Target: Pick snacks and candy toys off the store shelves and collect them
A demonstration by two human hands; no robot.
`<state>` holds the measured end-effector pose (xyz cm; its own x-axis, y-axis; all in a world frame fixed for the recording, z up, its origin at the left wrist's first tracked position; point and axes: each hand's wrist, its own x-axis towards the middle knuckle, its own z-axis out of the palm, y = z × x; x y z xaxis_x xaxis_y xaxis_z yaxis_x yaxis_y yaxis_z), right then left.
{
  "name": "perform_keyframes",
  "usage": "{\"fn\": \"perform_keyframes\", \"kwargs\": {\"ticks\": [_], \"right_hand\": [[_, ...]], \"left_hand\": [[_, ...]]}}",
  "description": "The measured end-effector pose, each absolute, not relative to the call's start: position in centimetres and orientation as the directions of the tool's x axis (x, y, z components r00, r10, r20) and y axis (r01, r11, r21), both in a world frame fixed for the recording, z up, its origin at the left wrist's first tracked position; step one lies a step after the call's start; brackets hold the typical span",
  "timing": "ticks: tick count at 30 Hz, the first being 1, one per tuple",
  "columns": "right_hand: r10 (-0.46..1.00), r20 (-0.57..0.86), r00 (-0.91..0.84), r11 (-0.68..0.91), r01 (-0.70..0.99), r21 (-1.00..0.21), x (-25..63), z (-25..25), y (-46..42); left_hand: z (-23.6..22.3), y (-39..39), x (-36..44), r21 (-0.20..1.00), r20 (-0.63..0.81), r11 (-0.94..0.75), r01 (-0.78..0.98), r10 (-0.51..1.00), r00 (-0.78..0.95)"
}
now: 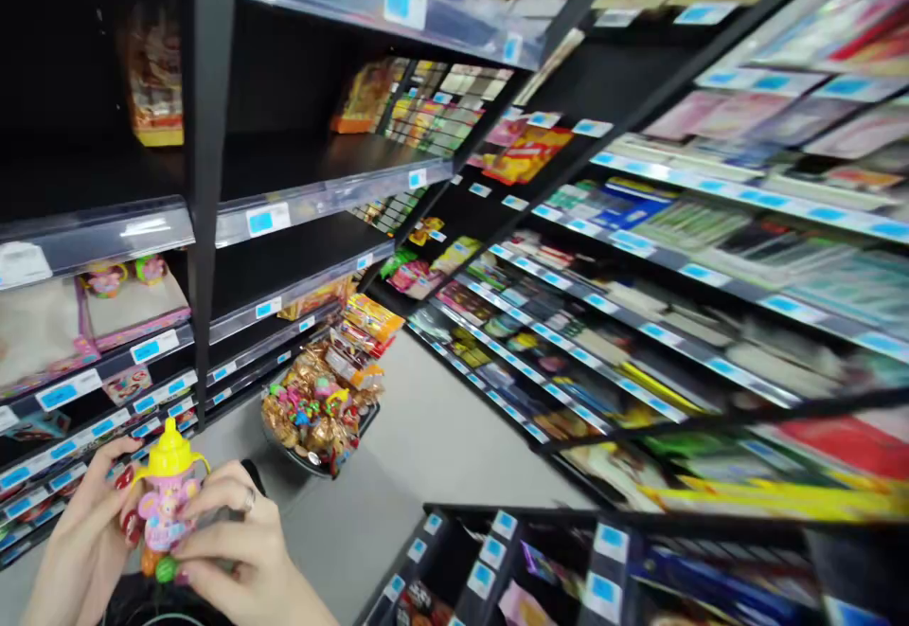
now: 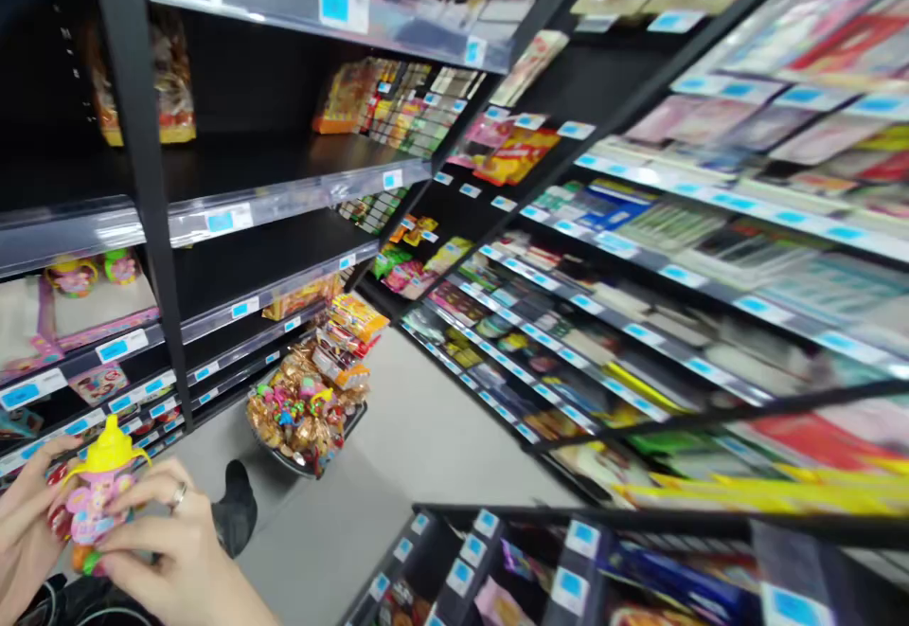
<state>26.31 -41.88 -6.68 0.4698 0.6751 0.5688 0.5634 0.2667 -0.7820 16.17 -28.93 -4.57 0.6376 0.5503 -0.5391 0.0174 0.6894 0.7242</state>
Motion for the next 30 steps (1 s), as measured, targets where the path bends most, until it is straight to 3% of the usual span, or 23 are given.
{"fn": "perform_keyframes", "kwargs": {"ticks": [3,5,7,11,15,19,22,26,30], "right_hand": [[0.52,0.295,0.802,0.124,0.271,-0.955,27.3,-9.4,-43.6],[0.537,0.062,0.841,0.061,0.034,-0.998,28.4,-10.8,-45.2],[0.614,-0.08,0.785,-0.028,-0.08,-0.996,29.9,-11.8,-47.1],[0.571,-0.145,0.808,-0.281,0.027,-0.959,33.5,-12.1,-51.2],[0.611,-0.14,0.779,-0.404,0.155,-0.901,38.6,-11.3,-54.1],[0.717,-0.155,0.679,-0.472,0.31,-0.825,45.4,-12.3,-57.0],[0.64,-0.149,0.754,-0.539,0.303,-0.786,51.4,-16.3,-60.2],[0.325,-0.202,0.924,-0.723,0.105,-0.683,59.8,-25.5,-63.8],[0.165,-0.246,0.955,-0.85,0.011,-0.526,66.6,-34.3,-64.2]], "left_hand": [[-5.0,-30.6,19.0,0.766,-0.541,0.63,0.123,0.53,0.654],[-5.7,-31.9,21.1,0.772,-0.553,0.603,0.199,0.484,0.679],[-6.6,-33.2,23.3,0.764,-0.565,0.591,0.259,0.417,0.712],[-8.7,-35.5,27.7,0.798,-0.536,0.471,0.376,0.271,0.799],[-10.4,-37.4,32.4,0.853,-0.474,0.264,0.451,0.031,0.88],[-12.3,-39.3,37.9,0.918,-0.377,-0.188,0.349,-0.139,0.916],[-14.4,-39.9,41.9,0.827,-0.267,-0.518,0.22,-0.016,0.964],[-18.4,-37.6,45.0,0.695,-0.132,-0.613,0.375,0.404,0.905],[-21.8,-33.9,43.9,0.629,-0.381,-0.518,0.579,0.445,0.811]]}}
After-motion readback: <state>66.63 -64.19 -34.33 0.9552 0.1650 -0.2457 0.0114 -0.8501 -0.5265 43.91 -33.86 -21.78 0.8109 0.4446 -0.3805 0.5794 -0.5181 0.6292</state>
